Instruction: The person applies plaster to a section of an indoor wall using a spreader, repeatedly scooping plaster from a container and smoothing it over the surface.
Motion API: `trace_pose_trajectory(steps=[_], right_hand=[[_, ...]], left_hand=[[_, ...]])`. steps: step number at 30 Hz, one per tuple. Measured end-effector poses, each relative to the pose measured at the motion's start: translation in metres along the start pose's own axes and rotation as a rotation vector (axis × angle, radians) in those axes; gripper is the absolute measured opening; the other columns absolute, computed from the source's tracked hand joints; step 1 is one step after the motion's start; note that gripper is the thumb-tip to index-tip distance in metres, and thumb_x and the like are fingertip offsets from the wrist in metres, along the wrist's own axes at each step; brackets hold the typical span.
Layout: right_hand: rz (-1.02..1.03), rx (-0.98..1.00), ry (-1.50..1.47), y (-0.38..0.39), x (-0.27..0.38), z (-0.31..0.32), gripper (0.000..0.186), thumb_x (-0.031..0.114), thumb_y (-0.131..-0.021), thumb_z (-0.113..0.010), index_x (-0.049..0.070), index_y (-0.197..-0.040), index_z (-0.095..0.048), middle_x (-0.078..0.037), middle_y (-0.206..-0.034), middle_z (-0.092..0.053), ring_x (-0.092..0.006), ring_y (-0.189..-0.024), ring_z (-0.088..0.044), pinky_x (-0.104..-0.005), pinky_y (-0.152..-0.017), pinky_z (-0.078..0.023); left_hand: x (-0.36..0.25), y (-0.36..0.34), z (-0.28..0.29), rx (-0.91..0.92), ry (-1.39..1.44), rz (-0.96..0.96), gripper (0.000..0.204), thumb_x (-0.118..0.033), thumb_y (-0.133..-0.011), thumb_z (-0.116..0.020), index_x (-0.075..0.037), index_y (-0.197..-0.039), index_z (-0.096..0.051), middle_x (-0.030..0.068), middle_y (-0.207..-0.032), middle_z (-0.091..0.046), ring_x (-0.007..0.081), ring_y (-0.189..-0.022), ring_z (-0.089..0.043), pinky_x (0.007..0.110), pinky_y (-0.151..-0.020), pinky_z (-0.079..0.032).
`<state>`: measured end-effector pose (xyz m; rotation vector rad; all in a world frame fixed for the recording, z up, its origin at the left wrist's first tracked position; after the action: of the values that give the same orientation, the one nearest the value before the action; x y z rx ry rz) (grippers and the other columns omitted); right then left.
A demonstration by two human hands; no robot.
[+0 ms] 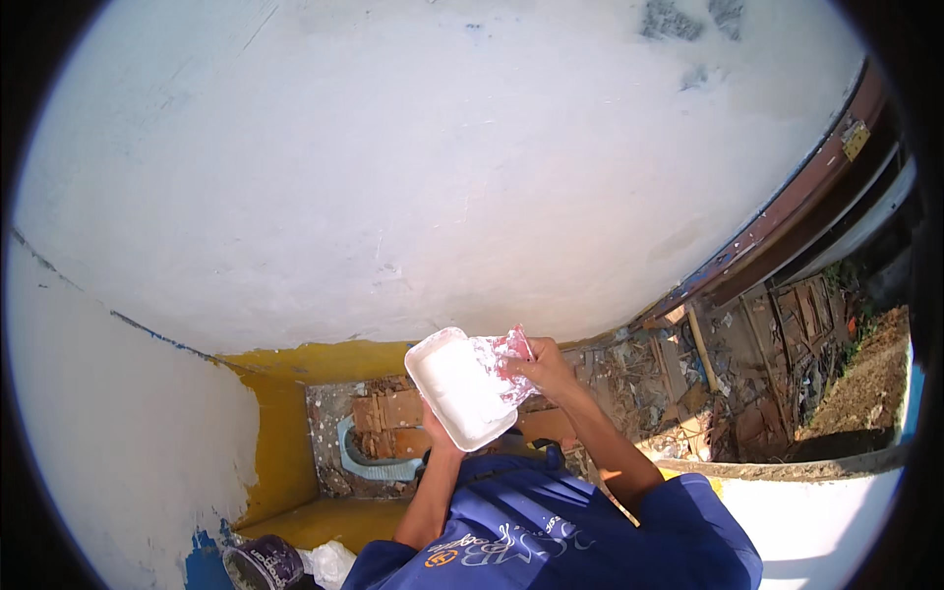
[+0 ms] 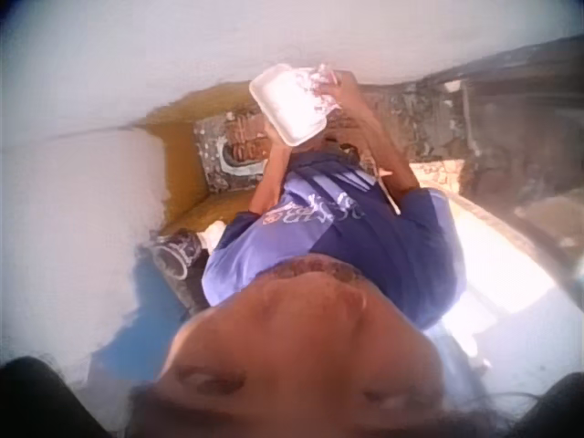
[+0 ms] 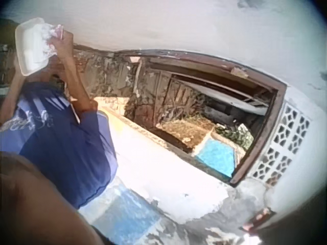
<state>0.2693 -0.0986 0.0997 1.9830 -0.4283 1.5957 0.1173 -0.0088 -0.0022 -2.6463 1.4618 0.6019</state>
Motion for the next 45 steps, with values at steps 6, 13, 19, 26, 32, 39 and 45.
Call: trace_pose_trajectory(steps=[6,13,19,26,32,39,45], right_hand=[[0.12,-0.147,0.013,-0.002,-0.014,0.019,0.03,0.009,-0.091,-0.069,-0.004,-0.118,-0.067,-0.007,-0.097,-0.072,-0.0124,-0.085,-0.068,-0.0287,-0.076,-0.056],[-0.035,-0.145,-0.723,0.002,-0.023,0.036,0.031,0.011,-0.093,-0.066,-0.001,-0.121,-0.063,-0.012,-0.107,-0.071,-0.0213,-0.097,-0.07,-0.0363,-0.088,-0.057],[0.554,-0.251,-0.727,0.024,0.183,0.087,0.027,0.015,-0.098,-0.06,0.0,-0.121,-0.061,-0.008,-0.109,-0.069,-0.0199,-0.099,-0.068,-0.036,-0.09,-0.054],[1.006,-1.224,0.763,0.101,0.429,0.124,0.021,0.011,-0.095,-0.061,-0.004,-0.108,-0.067,-0.013,-0.09,-0.067,-0.0201,-0.081,-0.066,-0.0348,-0.067,-0.053],[1.078,-1.499,1.502,0.011,0.425,0.059,0.031,0.005,-0.085,-0.064,-0.004,-0.115,-0.064,-0.013,-0.098,-0.058,-0.0276,-0.085,-0.066,-0.0412,-0.064,-0.057],[1.326,-0.942,1.12,0.065,0.39,0.043,0.015,0.008,-0.086,-0.066,0.001,-0.097,-0.07,-0.011,-0.089,-0.064,-0.028,-0.078,-0.065,-0.0397,-0.062,-0.053],[1.432,-1.309,1.135,0.083,0.455,0.133,0.012,0.011,-0.082,-0.069,0.003,-0.092,-0.069,-0.009,-0.081,-0.065,-0.0289,-0.068,-0.063,-0.0402,-0.057,-0.05]], left_hand=[[-0.003,-0.019,-0.043,0.065,0.038,0.02,0.067,-0.052,-0.1,-0.034,-0.008,-0.15,-0.039,0.0155,-0.145,-0.049,0.0376,-0.131,-0.051,0.056,-0.108,-0.044],[0.0,-0.036,-0.042,0.047,-0.018,0.017,0.067,-0.053,-0.1,-0.032,-0.008,-0.148,-0.041,0.0164,-0.143,-0.051,0.038,-0.127,-0.054,0.056,-0.105,-0.046],[0.012,-0.049,-0.008,0.066,0.095,0.096,0.067,-0.055,-0.099,-0.036,-0.008,-0.147,-0.043,0.019,-0.138,-0.055,0.0401,-0.123,-0.057,0.056,-0.101,-0.049],[0.019,-0.035,0.006,0.042,0.197,0.153,0.065,-0.056,-0.097,-0.039,-0.015,-0.146,-0.046,0.0199,-0.136,-0.057,0.0427,-0.122,-0.057,0.07,-0.099,-0.042],[0.021,-0.024,0.013,0.007,0.079,0.15,0.061,-0.056,-0.098,-0.041,-0.017,-0.144,-0.049,0.0083,-0.135,-0.06,0.0347,-0.12,-0.061,0.056,-0.102,-0.049],[0.015,-0.033,0.047,0.073,0.113,0.137,0.077,-0.066,-0.089,-0.046,-0.016,-0.148,-0.043,0.0209,-0.143,-0.051,0.0445,-0.127,-0.052,0.074,-0.1,-0.037],[0.023,-0.019,0.028,0.056,0.194,0.19,0.074,-0.065,-0.091,-0.045,-0.017,-0.147,-0.045,0.02,-0.143,-0.051,0.0436,-0.13,-0.049,0.075,-0.102,-0.033]])
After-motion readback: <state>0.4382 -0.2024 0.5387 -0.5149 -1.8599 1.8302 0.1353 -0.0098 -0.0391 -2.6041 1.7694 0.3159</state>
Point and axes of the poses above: each hand's wrist, its own y-axis away from the middle knuckle, its own z-axis out of the back of the hand, x = y × z, the point moved 6 cm from there along -y, towards the middle knuckle
